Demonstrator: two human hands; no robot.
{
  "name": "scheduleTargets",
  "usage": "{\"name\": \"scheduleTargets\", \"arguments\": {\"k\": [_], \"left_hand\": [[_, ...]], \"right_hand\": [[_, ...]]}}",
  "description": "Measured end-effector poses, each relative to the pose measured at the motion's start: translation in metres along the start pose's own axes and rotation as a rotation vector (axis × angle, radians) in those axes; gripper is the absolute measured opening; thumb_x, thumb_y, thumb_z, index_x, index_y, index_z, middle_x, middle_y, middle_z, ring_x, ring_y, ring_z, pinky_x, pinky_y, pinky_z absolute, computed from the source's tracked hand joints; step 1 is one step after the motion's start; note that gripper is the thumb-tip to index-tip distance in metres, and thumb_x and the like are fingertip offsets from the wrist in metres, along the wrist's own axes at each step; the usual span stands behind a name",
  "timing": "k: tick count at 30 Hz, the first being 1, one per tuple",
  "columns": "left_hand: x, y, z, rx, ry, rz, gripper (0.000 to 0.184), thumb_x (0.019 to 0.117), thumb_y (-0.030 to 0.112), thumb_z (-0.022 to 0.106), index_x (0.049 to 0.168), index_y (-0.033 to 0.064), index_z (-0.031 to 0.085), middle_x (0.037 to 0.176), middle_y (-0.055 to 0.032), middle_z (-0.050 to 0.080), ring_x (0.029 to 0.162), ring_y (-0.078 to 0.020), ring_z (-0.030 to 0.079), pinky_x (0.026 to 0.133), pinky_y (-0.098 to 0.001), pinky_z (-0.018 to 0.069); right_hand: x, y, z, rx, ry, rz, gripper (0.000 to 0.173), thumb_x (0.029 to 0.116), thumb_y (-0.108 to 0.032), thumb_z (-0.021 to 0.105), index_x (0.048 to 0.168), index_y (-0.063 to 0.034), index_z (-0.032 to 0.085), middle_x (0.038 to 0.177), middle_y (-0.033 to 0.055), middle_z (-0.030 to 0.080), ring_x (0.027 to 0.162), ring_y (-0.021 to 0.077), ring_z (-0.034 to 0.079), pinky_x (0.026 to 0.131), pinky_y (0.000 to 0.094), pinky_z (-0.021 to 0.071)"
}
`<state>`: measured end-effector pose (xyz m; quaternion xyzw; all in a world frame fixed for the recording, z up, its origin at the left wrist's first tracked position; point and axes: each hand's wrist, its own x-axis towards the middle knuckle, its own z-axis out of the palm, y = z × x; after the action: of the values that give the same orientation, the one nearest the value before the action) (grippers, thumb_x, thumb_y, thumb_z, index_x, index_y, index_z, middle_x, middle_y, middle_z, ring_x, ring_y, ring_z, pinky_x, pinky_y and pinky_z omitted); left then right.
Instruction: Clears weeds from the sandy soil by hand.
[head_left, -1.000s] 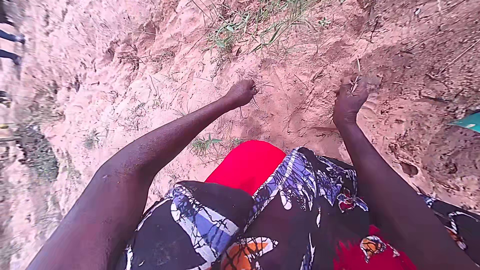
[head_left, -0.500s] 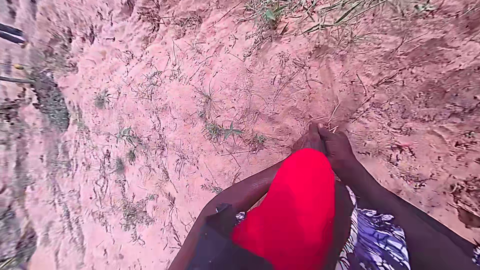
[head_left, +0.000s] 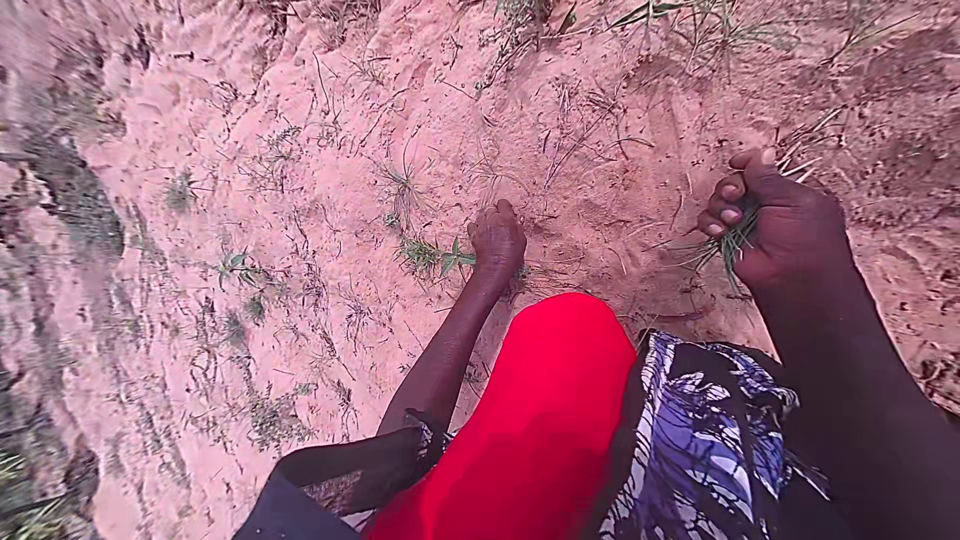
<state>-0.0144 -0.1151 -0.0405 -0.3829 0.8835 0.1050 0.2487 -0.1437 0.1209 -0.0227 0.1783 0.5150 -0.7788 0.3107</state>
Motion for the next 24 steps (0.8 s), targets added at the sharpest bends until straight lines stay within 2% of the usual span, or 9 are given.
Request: {"name": "scheduleTargets", "arguments": {"k": [2, 5, 8, 11, 13, 17, 20, 24], "left_hand": [[0.006, 0.006, -0.005, 0.07, -0.112, -0.084, 0.041, 0.1096, 0.028, 0.047, 0.14, 0.0007, 0.05, 0.124, -0.0269, 0.066, 0.122, -0.0435, 0.062, 0.104, -0.0615, 0.0447], [0.011, 0.007, -0.013, 0.026, -0.221, -0.105, 0.044, 0.1098, 0.023, 0.044, 0.145, -0.0027, 0.041, 0.129, -0.0302, 0.063, 0.124, -0.046, 0.061, 0.102, -0.0634, 0.0475], [0.02, 0.002, -0.017, 0.045, -0.314, -0.058, 0.042, 0.1081, 0.021, 0.046, 0.139, -0.0068, 0.049, 0.132, -0.0311, 0.06, 0.126, -0.0461, 0.059, 0.103, -0.0648, 0.046], [0.017, -0.006, -0.009, 0.038, -0.271, -0.002, 0.04, 0.1114, 0.023, 0.039, 0.135, -0.007, 0.053, 0.129, -0.0312, 0.061, 0.125, -0.0467, 0.059, 0.101, -0.0647, 0.0462], [0.007, -0.013, 0.007, -0.007, -0.182, 0.024, 0.039, 0.112, 0.023, 0.037, 0.13, -0.0059, 0.055, 0.118, -0.0307, 0.066, 0.114, -0.0475, 0.065, 0.093, -0.065, 0.0511], [0.002, -0.017, 0.048, 0.005, -0.094, 0.038, 0.038, 0.1097, 0.026, 0.037, 0.124, 0.001, 0.062, 0.107, -0.024, 0.071, 0.105, -0.0411, 0.07, 0.087, -0.0599, 0.0555], [-0.012, -0.013, 0.063, 0.018, -0.167, 0.041, 0.038, 0.1099, 0.028, 0.038, 0.127, 0.0049, 0.062, 0.111, -0.0208, 0.072, 0.112, -0.037, 0.069, 0.094, -0.0561, 0.054], [-0.005, -0.022, 0.067, -0.032, -0.17, 0.074, 0.037, 0.1093, 0.028, 0.039, 0.122, 0.003, 0.063, 0.106, -0.0209, 0.072, 0.108, -0.0372, 0.07, 0.092, -0.0567, 0.0547]], "right_hand": [[0.003, -0.005, -0.008, -0.008, -0.012, -0.004, 0.023, 0.1131, -0.028, 0.038, 0.104, -0.0194, 0.057, 0.065, -0.0103, 0.052, 0.047, 0.0015, 0.046, 0.046, 0.0168, 0.0455], [0.007, -0.002, -0.016, -0.027, -0.027, 0.035, 0.024, 0.1129, -0.027, 0.038, 0.104, -0.0181, 0.058, 0.066, -0.0097, 0.053, 0.047, 0.001, 0.047, 0.045, 0.0167, 0.0463], [0.01, 0.002, -0.023, -0.105, -0.03, 0.067, 0.021, 0.1119, -0.026, 0.042, 0.105, -0.0162, 0.059, 0.067, -0.0083, 0.054, 0.046, 0.0016, 0.047, 0.044, 0.0168, 0.045], [0.011, -0.003, -0.028, -0.142, -0.044, 0.073, 0.021, 0.1118, -0.026, 0.042, 0.104, -0.0152, 0.059, 0.065, -0.0086, 0.053, 0.045, 0.0012, 0.046, 0.042, 0.0165, 0.0439], [0.012, -0.008, -0.031, -0.159, -0.047, 0.082, 0.02, 0.1116, -0.024, 0.043, 0.104, -0.0147, 0.059, 0.064, -0.0085, 0.052, 0.044, 0.0015, 0.045, 0.042, 0.0169, 0.0442], [0.012, -0.008, -0.037, -0.152, -0.043, 0.106, 0.018, 0.1106, -0.025, 0.046, 0.104, -0.014, 0.059, 0.064, -0.0069, 0.053, 0.044, 0.0019, 0.045, 0.041, 0.0171, 0.0433], [0.013, -0.006, -0.038, -0.131, -0.027, 0.113, 0.018, 0.1101, -0.025, 0.048, 0.104, -0.013, 0.06, 0.065, -0.0057, 0.054, 0.044, 0.0027, 0.046, 0.04, 0.0182, 0.0441], [0.015, -0.003, -0.034, -0.139, -0.024, 0.131, 0.018, 0.1102, -0.025, 0.048, 0.102, -0.0129, 0.059, 0.063, -0.0059, 0.054, 0.043, 0.0029, 0.047, 0.04, 0.0185, 0.0445]]}}
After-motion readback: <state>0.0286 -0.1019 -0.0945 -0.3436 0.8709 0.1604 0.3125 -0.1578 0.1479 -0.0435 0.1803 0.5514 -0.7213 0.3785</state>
